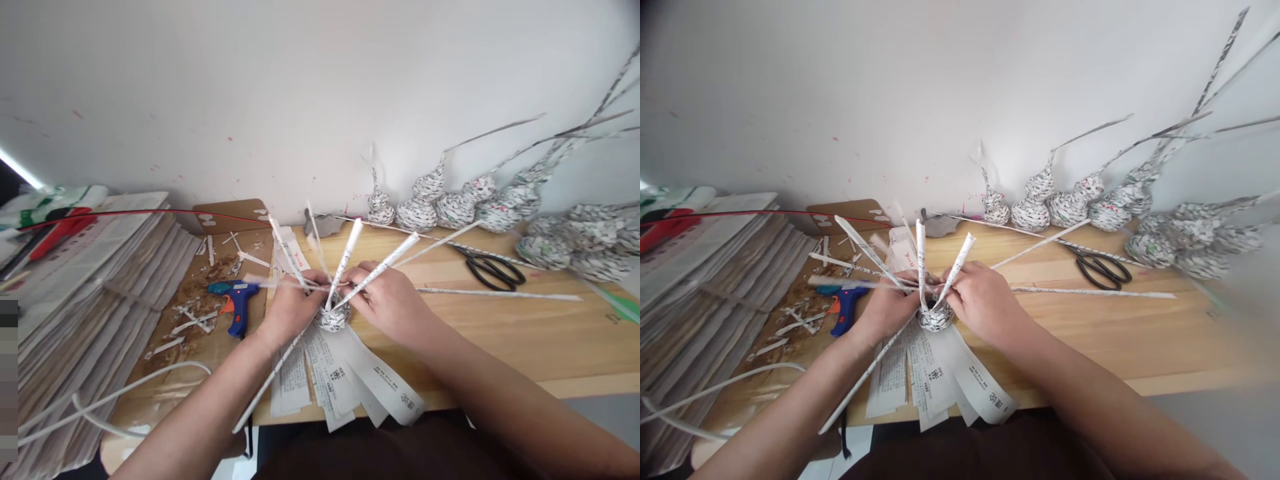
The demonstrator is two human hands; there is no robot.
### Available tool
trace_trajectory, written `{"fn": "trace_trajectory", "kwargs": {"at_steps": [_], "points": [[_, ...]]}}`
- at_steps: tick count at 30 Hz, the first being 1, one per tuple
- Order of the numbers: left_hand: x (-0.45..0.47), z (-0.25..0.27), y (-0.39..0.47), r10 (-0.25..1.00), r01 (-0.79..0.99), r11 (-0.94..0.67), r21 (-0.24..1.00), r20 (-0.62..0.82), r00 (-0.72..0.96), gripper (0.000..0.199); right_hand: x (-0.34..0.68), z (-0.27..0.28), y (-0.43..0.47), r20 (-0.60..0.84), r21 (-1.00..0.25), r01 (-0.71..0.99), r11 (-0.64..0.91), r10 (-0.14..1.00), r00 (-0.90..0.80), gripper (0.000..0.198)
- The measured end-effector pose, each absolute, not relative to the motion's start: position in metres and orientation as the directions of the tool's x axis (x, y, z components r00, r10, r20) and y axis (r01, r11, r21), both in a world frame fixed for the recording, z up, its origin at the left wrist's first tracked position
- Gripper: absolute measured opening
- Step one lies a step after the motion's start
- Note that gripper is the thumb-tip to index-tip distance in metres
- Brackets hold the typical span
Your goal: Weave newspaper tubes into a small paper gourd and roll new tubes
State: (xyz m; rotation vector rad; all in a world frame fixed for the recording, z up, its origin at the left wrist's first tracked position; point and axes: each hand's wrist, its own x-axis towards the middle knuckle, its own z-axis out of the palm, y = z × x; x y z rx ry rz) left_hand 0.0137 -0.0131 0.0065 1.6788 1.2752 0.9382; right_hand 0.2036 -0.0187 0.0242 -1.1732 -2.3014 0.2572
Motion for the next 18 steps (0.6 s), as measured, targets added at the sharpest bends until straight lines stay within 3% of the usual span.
{"fn": "trace_trajectory", "kwargs": {"at_steps": [5, 9, 13, 18], "points": [[0.015, 0.012, -0.016, 0.975, 0.419, -0.139, 0.898, 0.049, 0.218, 0.012, 0.203, 0.022, -0.019, 0.448, -0.326, 0.679, 0.658, 0.740, -0.502, 0.016], [0.017, 0.014, -0.017, 0.975, 0.380, -0.154, 0.912, 0.079, 0.206, 0.012, 0.199, 0.016, -0.018, 0.579, -0.268, 0.635, 0.725, 0.648, -0.495, 0.008], [0.018, 0.012, -0.016, 0.982, 0.259, -0.107, 0.960, 0.062, 0.176, 0.011, 0.195, 0.011, -0.018, 0.716, -0.267, 0.583, 0.767, 0.563, -0.413, 0.009], [0.019, 0.006, -0.015, 0.983, 0.167, -0.157, 0.973, 0.138, 0.118, 0.019, 0.196, 0.012, -0.020, 0.811, -0.270, 0.604, 0.750, 0.515, -0.277, 0.018]]}}
